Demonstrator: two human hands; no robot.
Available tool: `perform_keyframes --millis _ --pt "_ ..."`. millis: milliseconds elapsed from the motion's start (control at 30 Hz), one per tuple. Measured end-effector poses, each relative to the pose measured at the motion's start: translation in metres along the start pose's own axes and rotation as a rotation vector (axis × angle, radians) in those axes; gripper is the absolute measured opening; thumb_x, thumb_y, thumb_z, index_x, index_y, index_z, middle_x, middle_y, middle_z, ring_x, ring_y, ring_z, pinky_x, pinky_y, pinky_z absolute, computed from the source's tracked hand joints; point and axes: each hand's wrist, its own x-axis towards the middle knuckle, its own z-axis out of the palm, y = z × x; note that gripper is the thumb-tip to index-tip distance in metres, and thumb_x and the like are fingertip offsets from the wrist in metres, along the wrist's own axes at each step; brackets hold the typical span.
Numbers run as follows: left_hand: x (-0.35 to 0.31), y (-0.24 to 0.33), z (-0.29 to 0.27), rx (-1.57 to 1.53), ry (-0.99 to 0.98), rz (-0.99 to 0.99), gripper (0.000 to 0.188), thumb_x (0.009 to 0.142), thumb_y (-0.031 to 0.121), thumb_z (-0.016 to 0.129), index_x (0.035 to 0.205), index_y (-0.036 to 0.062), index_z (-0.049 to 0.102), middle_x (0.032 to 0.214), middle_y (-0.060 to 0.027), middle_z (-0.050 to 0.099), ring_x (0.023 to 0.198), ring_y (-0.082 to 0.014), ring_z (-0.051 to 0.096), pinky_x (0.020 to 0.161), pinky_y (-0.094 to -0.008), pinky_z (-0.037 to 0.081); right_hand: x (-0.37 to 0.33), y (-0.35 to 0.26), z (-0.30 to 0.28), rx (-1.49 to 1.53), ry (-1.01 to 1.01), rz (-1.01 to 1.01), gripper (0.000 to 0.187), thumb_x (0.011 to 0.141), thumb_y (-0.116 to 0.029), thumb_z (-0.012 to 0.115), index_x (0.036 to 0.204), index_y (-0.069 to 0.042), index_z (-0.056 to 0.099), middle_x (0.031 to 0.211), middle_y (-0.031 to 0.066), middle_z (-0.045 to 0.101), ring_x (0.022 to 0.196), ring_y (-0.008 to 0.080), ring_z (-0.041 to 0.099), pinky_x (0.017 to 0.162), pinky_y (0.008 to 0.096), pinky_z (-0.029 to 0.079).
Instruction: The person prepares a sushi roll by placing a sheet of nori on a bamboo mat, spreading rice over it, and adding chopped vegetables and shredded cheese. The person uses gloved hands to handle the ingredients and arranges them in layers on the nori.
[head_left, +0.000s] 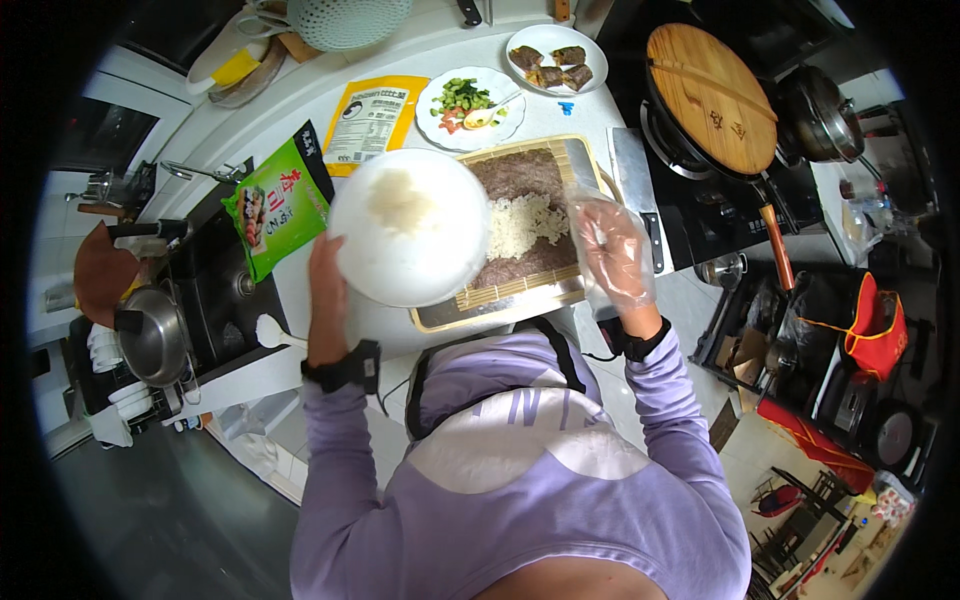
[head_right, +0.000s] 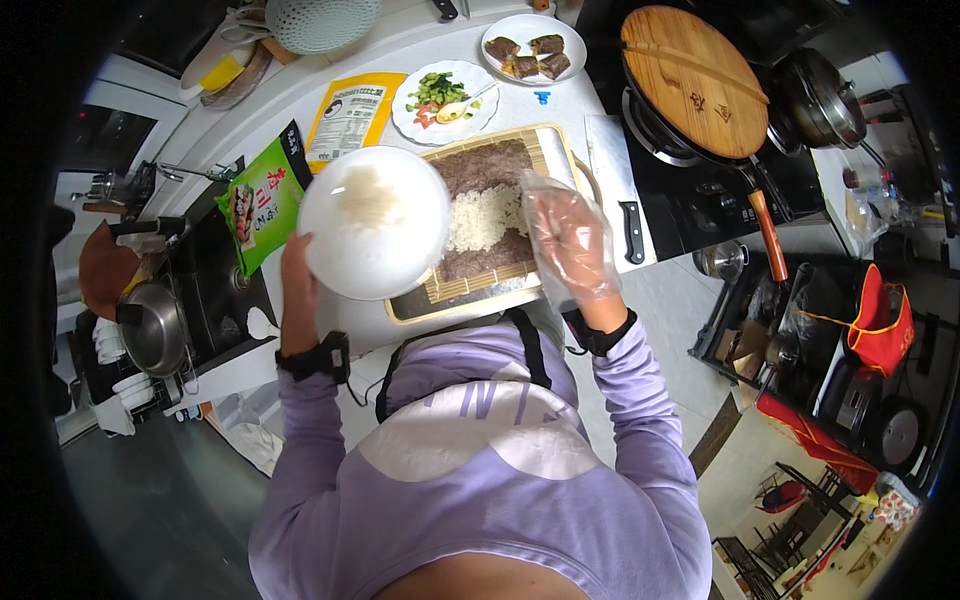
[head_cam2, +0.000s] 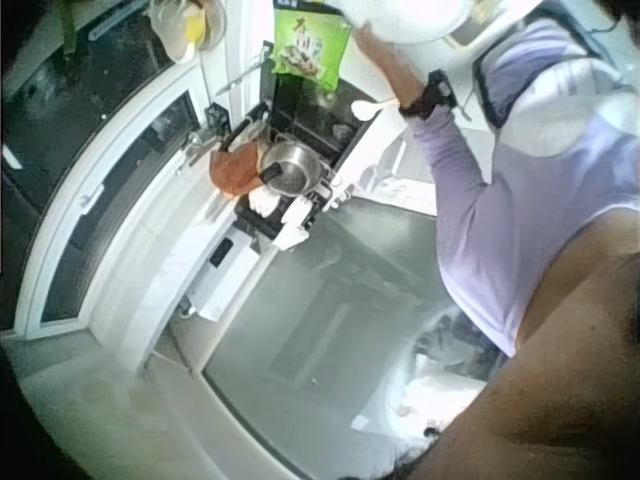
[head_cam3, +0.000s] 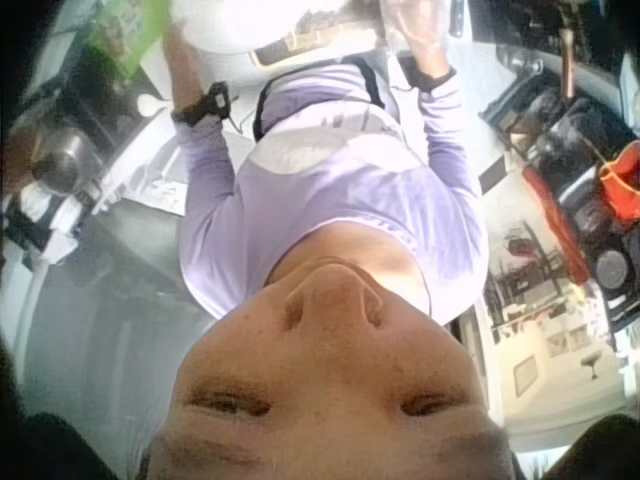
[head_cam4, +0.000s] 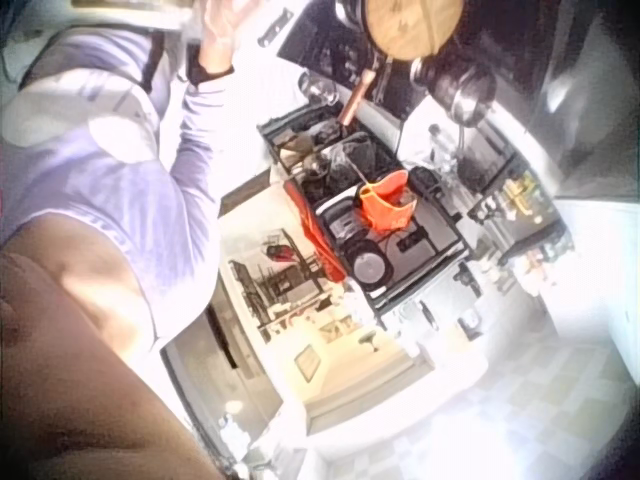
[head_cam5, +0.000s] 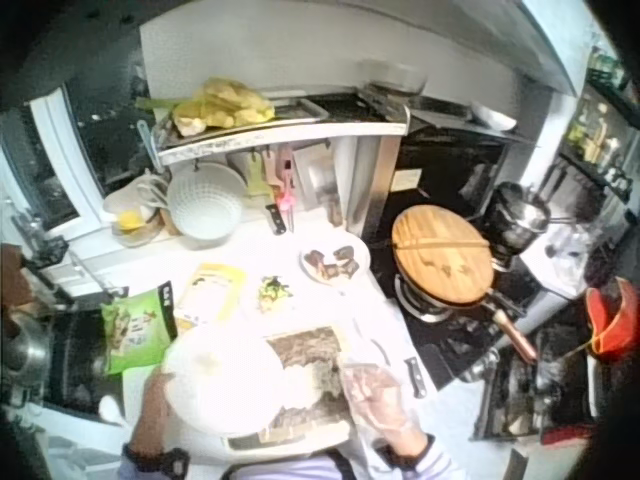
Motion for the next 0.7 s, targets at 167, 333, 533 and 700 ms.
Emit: perform_keyframes --millis 167,333,533,700 --pt "0.021 -0.011 0.072 0.535 -0.201 0.036 0.026 0.089 0.02 0.056 0.108 0.0013 0.056 0.091 -0.0071 0.062 0.077 -0.0122 0.058 0.068 -0.0242 0.047 0.028 -0.02 0.025 0.048 -0.218 -0.22 0.036 0.08 -0.016 0.069 0.113 -0.006 0.06 0.109 0.0119 0.063 0.1 0.0285 0.062 0.083 0.037 0.052" --pt "0.031 -0.017 0.104 0.418 -0.383 0.111 0.025 0.09 0.014 0.056 0.111 0.0009 0.051 0.09 -0.0086 0.062 0.075 -0.0107 0.057 0.066 -0.0233 0.046 0.044 -0.023 0.049 -0.211 -0.411 -0.157 0.063 0.078 -0.041 0.066 0.128 -0.007 0.05 0.127 0.0204 0.051 0.117 0.0311 0.051 0.097 0.0394 0.041" --pt "0.046 -0.019 0.118 0.394 -0.418 0.125 0.024 0.089 0.01 0.057 0.111 0.0016 0.05 0.085 -0.009 0.061 0.074 -0.0102 0.057 0.063 -0.0238 0.046 0.043 -0.027 0.072 -0.155 -0.458 -0.263 0.051 0.082 -0.031 0.061 0.129 -0.012 0.051 0.124 0.0208 0.053 0.11 0.0329 0.054 0.091 0.0413 0.046" --pt "0.06 -0.021 0.106 0.469 -0.181 0.275 0.024 0.088 0.012 0.057 0.109 -0.0001 0.053 0.087 -0.0097 0.062 0.075 -0.0134 0.058 0.067 -0.0273 0.047 0.036 -0.017 0.079 -0.135 -0.512 -0.254 0.046 0.083 -0.01 0.054 0.129 -0.014 0.05 0.12 0.0164 0.055 0.101 0.0308 0.059 0.089 0.0376 0.05"
